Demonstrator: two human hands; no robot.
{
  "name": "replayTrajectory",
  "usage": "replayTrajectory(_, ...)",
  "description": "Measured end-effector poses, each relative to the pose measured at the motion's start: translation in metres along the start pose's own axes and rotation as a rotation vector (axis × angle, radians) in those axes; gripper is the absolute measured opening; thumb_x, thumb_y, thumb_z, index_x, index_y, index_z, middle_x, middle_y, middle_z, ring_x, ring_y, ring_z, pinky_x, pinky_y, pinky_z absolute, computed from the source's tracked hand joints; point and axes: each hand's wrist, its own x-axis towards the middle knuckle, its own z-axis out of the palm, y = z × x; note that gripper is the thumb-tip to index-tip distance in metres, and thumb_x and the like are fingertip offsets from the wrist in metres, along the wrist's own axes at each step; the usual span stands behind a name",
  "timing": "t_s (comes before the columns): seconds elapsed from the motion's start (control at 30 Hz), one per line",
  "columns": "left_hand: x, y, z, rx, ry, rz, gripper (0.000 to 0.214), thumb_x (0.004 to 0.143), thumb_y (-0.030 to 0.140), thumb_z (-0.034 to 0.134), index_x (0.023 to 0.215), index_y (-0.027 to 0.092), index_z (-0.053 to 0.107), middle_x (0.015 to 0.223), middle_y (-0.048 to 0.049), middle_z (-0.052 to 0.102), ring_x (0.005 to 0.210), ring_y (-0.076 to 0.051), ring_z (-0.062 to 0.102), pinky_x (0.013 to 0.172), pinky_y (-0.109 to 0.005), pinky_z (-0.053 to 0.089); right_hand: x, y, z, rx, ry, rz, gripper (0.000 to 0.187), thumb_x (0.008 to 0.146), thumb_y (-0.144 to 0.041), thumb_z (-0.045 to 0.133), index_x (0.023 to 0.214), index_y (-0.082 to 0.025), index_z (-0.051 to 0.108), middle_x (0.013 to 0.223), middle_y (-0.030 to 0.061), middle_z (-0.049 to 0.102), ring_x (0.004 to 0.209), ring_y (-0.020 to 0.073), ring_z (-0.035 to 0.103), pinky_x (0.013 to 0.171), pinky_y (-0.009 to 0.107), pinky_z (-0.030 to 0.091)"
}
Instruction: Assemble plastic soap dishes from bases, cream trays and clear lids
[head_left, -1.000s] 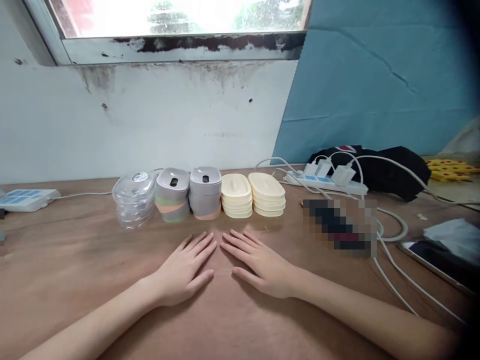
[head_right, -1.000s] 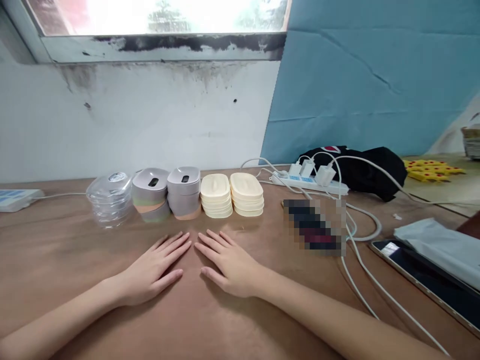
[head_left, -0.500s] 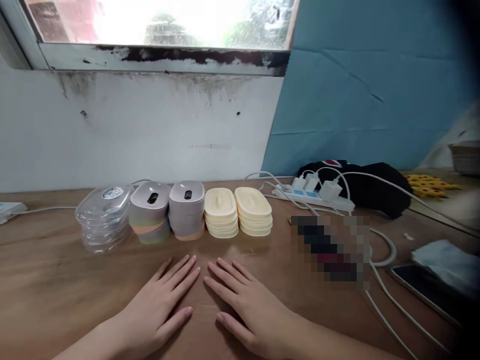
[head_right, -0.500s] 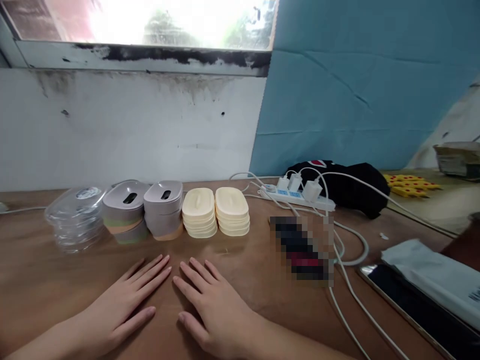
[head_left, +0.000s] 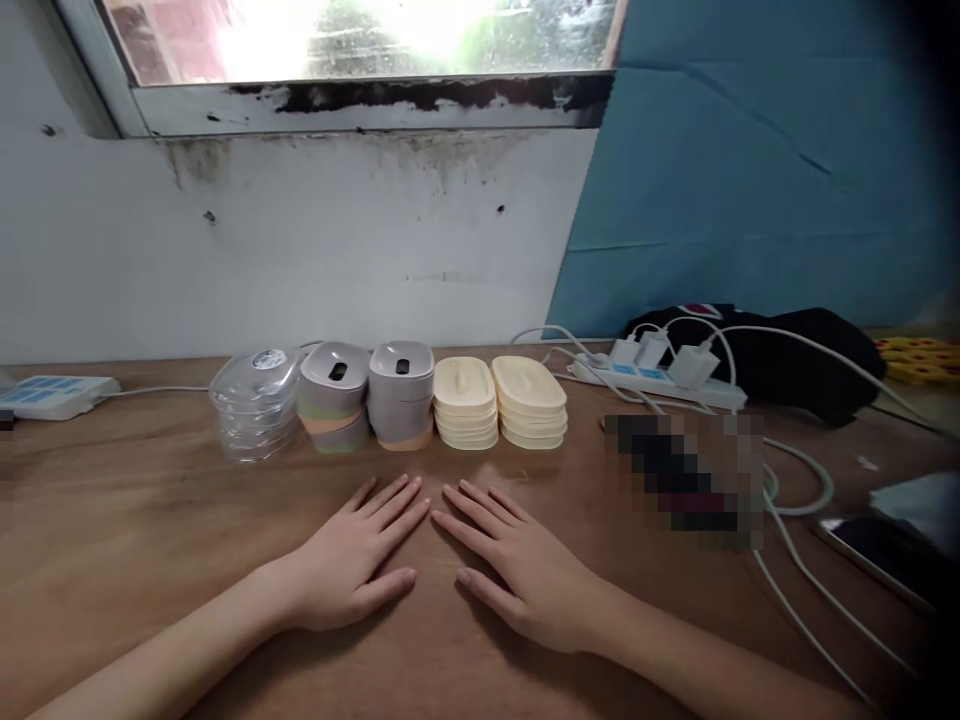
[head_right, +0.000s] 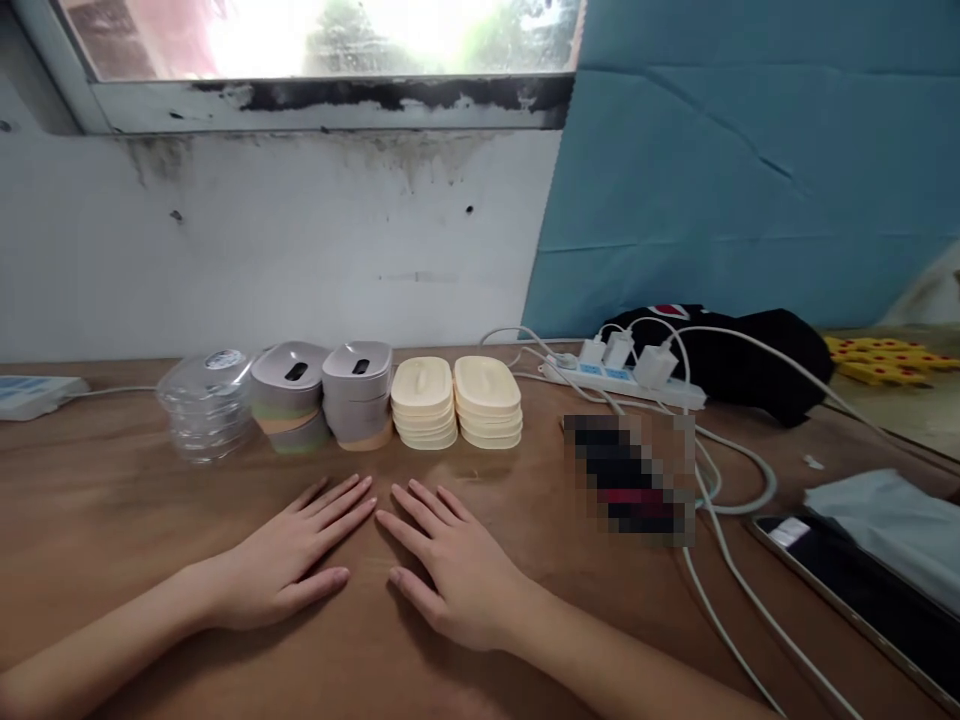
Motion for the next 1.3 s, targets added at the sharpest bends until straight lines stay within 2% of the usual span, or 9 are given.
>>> replayTrajectory(0.3, -0.001, 0.001, -0.001, -0.031, -0.008, -0.03, 0.06, 0.091, 0.045, 0.036, 0.142, 0.022, 0.016, 0.148, -0.0077, 0.01, 0.136, -0.024, 0.01, 0.109, -0.048, 0.015, 0.002, 0.002, 0.001, -0.016, -0.037, -0.002, 0.054, 0.092, -0.044, 0.031, 0.141, -0.029, 0.017, 0.149, 0.0027, 0.015, 0.136, 0.0259, 0.012, 0.109, 0.051, 0.015)
replayTrajectory(0.53, -0.004, -0.002, -0.006, -0.039, -0.044, 0.027, 0.059, 0.091, 0.043, 0.035, 0.142, 0.022, 0.015, 0.148, -0.0076, 0.01, 0.136, -0.024, 0.009, 0.109, -0.049, 0.013, 0.002, -0.001, 0.003, -0.031, -0.069, 0.038, 0.054, 0.093, -0.045, 0.028, 0.142, -0.029, 0.013, 0.15, 0.0025, 0.011, 0.136, 0.0264, 0.007, 0.109, 0.052, 0.013)
replayTrajectory(0.8, -0.005, -0.002, -0.008, -0.065, 0.003, 0.021, 0.057, 0.088, 0.039, 0.043, 0.139, 0.02, 0.026, 0.148, -0.0091, 0.019, 0.135, -0.026, 0.017, 0.108, -0.049, 0.018, -0.001, -0.001, 0.005, -0.038, -0.046, 0.019, 0.049, 0.094, -0.04, 0.029, 0.141, -0.027, 0.023, 0.149, 0.0017, 0.019, 0.136, 0.0259, 0.011, 0.108, 0.051, 0.017)
replayTrajectory(0.93, -0.006, -0.002, -0.006, -0.089, 0.113, 0.047, 0.041, 0.089, 0.026, 0.042, 0.129, 0.018, 0.042, 0.139, -0.0101, 0.037, 0.128, -0.023, 0.033, 0.105, -0.043, 0.028, -0.001, -0.006, 0.002, -0.059, 0.026, -0.059, 0.042, 0.092, -0.031, 0.036, 0.133, -0.022, 0.04, 0.14, 0.0074, 0.039, 0.131, 0.0277, 0.026, 0.103, 0.049, 0.029)
replayTrajectory(1.03, -0.006, -0.005, -0.003, -0.129, 0.196, 0.111, 0.032, 0.09, 0.015, 0.037, 0.118, 0.019, 0.051, 0.13, -0.0077, 0.048, 0.119, -0.018, 0.042, 0.101, -0.034, 0.034, 0.0, -0.009, 0.004, -0.067, 0.117, -0.049, 0.03, 0.09, -0.019, 0.034, 0.104, -0.017, 0.06, 0.099, 0.0109, 0.063, 0.095, 0.0239, 0.056, 0.08, 0.041, 0.047)
replayTrajectory(1.1, -0.006, -0.007, -0.002, -0.148, 0.228, 0.161, 0.03, 0.09, 0.011, 0.035, 0.112, 0.019, 0.054, 0.124, -0.0059, 0.053, 0.114, -0.017, 0.046, 0.098, -0.032, 0.035, 0.0, -0.009, 0.007, -0.081, 0.193, 0.027, 0.031, 0.089, -0.016, 0.031, 0.091, -0.016, 0.062, 0.081, 0.0097, 0.061, 0.075, 0.0208, 0.057, 0.068, 0.038, 0.049)
replayTrajectory(1.13, -0.005, -0.007, -0.001, -0.149, 0.238, 0.18, 0.029, 0.09, 0.011, 0.035, 0.109, 0.019, 0.055, 0.121, -0.0056, 0.055, 0.111, -0.017, 0.048, 0.096, -0.031, 0.036, -0.001, -0.007, 0.009, -0.093, 0.227, 0.056, 0.03, 0.089, -0.018, 0.032, 0.095, -0.015, 0.061, 0.084, 0.0109, 0.061, 0.078, 0.0216, 0.057, 0.069, 0.039, 0.049)
replayTrajectory(1.2, -0.004, -0.007, 0.0, -0.126, 0.256, 0.192, 0.027, 0.088, 0.011, 0.037, 0.106, 0.018, 0.056, 0.114, -0.0061, 0.058, 0.102, -0.017, 0.05, 0.09, -0.031, 0.04, -0.001, -0.002, 0.012, -0.115, 0.252, 0.071, 0.033, 0.089, -0.025, 0.037, 0.115, -0.016, 0.054, 0.109, 0.016, 0.056, 0.102, 0.0277, 0.052, 0.082, 0.046, 0.046)
replayTrajectory(1.3, -0.004, -0.005, 0.001, -0.072, 0.273, 0.169, 0.026, 0.086, 0.011, 0.039, 0.105, 0.017, 0.056, 0.105, -0.0074, 0.058, 0.092, -0.018, 0.051, 0.081, -0.032, 0.042, -0.001, 0.005, 0.013, -0.109, 0.156, 0.055, 0.047, 0.09, -0.037, 0.038, 0.134, -0.022, 0.038, 0.139, 0.0143, 0.035, 0.129, 0.032, 0.028, 0.1, 0.054, 0.031)
